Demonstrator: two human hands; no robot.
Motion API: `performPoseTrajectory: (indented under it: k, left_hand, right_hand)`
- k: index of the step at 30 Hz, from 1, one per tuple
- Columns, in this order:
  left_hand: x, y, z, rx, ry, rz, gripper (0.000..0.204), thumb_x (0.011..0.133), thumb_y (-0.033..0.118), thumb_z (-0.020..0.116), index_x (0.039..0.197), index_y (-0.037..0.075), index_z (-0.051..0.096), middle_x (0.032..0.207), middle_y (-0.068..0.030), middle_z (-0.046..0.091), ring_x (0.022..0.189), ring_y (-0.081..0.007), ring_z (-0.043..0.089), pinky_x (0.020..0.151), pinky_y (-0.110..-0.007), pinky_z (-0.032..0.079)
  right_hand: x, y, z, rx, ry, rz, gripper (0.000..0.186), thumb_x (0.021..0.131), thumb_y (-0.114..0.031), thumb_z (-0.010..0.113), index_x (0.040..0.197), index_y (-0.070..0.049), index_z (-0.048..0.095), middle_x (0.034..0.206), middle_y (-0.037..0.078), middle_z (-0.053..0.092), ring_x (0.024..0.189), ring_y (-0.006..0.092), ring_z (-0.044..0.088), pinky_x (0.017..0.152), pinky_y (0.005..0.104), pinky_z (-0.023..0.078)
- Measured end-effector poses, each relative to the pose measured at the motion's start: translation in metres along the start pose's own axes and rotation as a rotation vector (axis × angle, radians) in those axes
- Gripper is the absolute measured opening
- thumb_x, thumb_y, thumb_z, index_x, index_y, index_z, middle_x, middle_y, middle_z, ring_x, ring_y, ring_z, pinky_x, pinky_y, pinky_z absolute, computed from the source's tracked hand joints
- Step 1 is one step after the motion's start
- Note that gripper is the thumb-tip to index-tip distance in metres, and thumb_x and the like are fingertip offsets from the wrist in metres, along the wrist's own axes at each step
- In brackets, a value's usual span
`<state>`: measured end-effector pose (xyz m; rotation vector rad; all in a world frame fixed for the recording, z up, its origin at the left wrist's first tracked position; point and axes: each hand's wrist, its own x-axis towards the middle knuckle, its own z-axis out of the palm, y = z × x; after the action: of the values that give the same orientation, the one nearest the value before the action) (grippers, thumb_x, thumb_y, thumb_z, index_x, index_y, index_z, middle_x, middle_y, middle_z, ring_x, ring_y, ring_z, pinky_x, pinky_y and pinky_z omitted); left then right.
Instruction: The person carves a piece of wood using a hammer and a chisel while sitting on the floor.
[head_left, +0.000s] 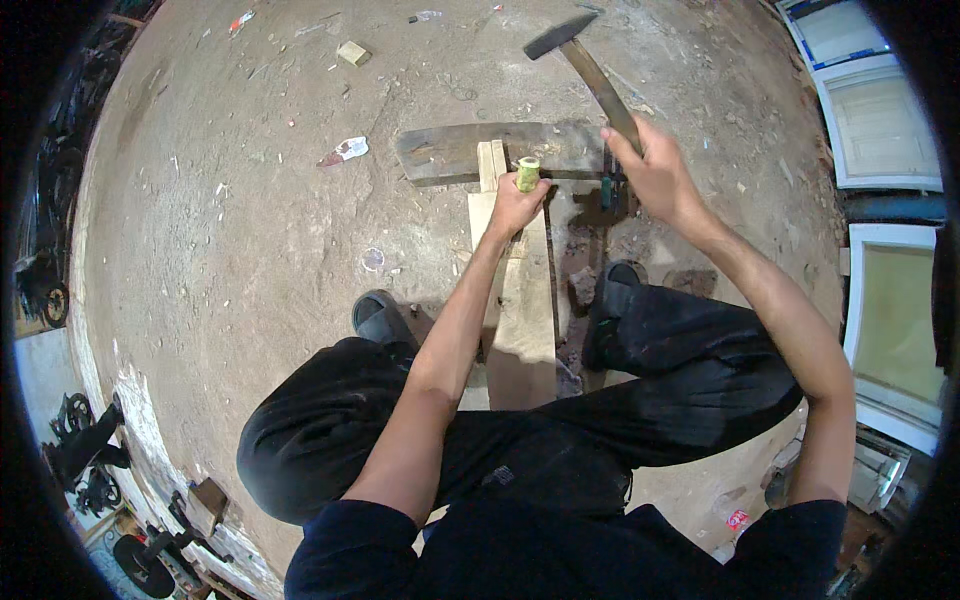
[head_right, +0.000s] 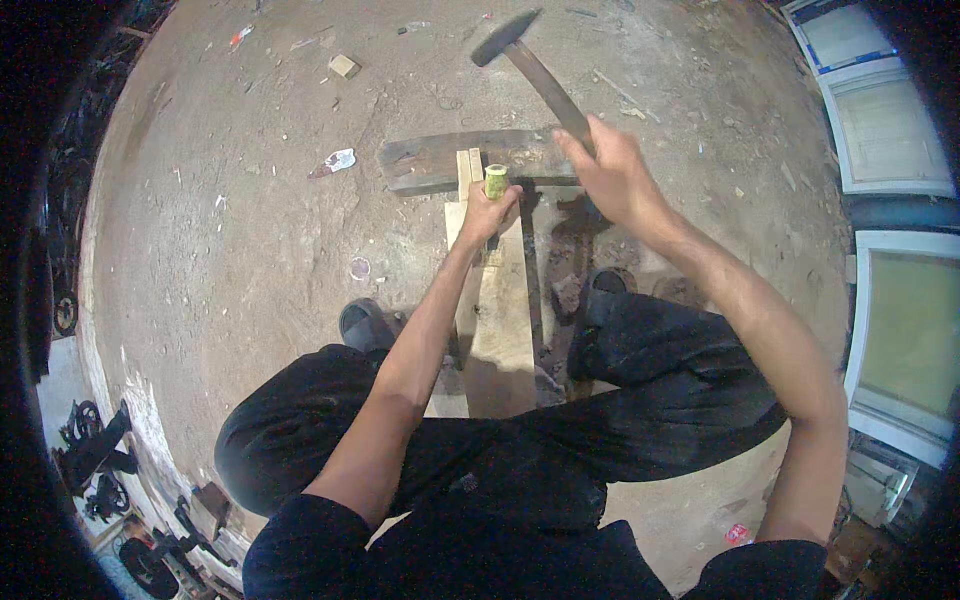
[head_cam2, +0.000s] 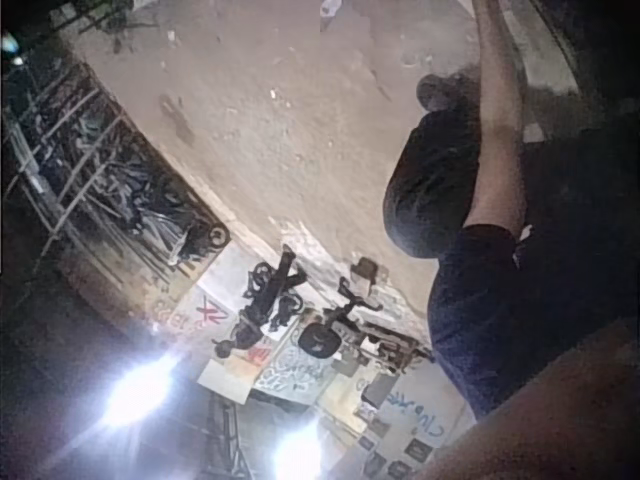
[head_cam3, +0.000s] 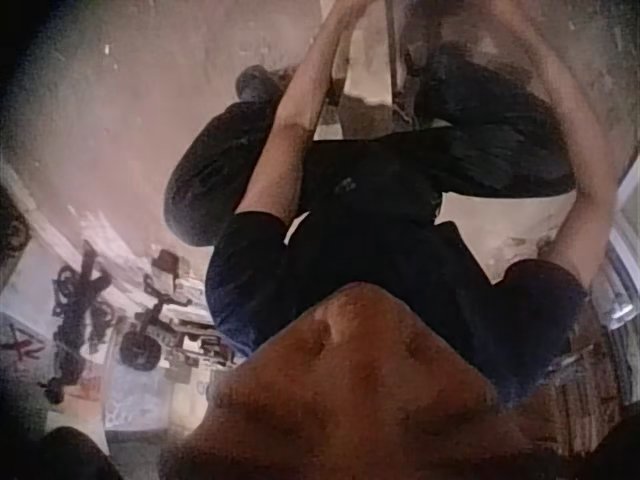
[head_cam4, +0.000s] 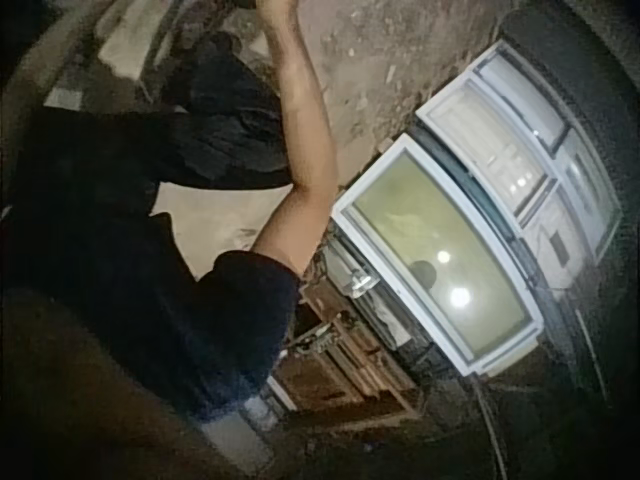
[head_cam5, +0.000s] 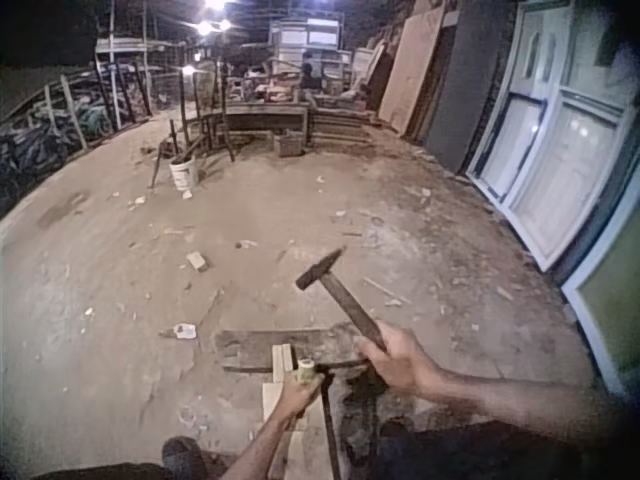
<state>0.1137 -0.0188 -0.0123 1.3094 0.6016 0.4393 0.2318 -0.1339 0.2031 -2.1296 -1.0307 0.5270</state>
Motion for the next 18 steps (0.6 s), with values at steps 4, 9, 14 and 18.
performPoseTrajectory:
  k: [4, 9, 14, 18]
  left_hand:
    - [0.0, -0.002, 0.002, -0.003, -0.052, 0.037, 0.024, 0.084, 0.012, 0.064, 0.063, 0.004, 0.055, 0.055, 0.0009, 0.052, 0.048, -0.008, 0.047, 0.044, -0.028, 0.037]
    - [-0.001, -0.002, -0.004, -0.003, 0.016, 0.043, 0.025, 0.085, 0.012, 0.065, 0.064, 0.004, 0.054, 0.054, 0.001, 0.052, 0.047, -0.0078, 0.048, 0.043, -0.027, 0.037]
    - [-0.007, 0.012, 0.002, -0.052, 0.022, 0.011, 0.027, 0.086, 0.01, 0.063, 0.063, 0.005, 0.052, 0.053, 0.0008, 0.051, 0.044, -0.0073, 0.047, 0.04, -0.026, 0.034]
    - [-0.005, 0.014, -0.003, 0.017, 0.049, 0.012, 0.026, 0.085, 0.009, 0.062, 0.061, 0.006, 0.051, 0.052, 0.0012, 0.05, 0.044, -0.0075, 0.046, 0.041, -0.027, 0.034]
  right_hand:
    - [-0.001, 0.036, 0.006, -0.461, -0.418, -0.028, 0.035, 0.091, -0.032, 0.057, 0.098, 0.002, 0.061, 0.074, 0.019, 0.06, 0.07, 0.0248, 0.057, 0.066, 0.0405, 0.045]
    - [0.006, 0.007, -0.012, -0.303, -0.209, -0.029, 0.036, 0.091, -0.033, 0.055, 0.094, 0.003, 0.06, 0.068, 0.019, 0.059, 0.066, 0.0291, 0.061, 0.063, 0.0412, 0.046]
    - [-0.012, 0.044, 0.005, -0.393, -0.211, -0.118, 0.038, 0.092, -0.033, 0.054, 0.093, 0.005, 0.058, 0.075, 0.022, 0.06, 0.071, 0.0322, 0.062, 0.066, 0.0426, 0.047]
    - [-0.004, 0.034, 0.001, -0.409, -0.318, -0.07, 0.034, 0.092, -0.03, 0.056, 0.094, 0.004, 0.06, 0.072, 0.021, 0.059, 0.066, 0.0297, 0.057, 0.063, 0.0423, 0.044]
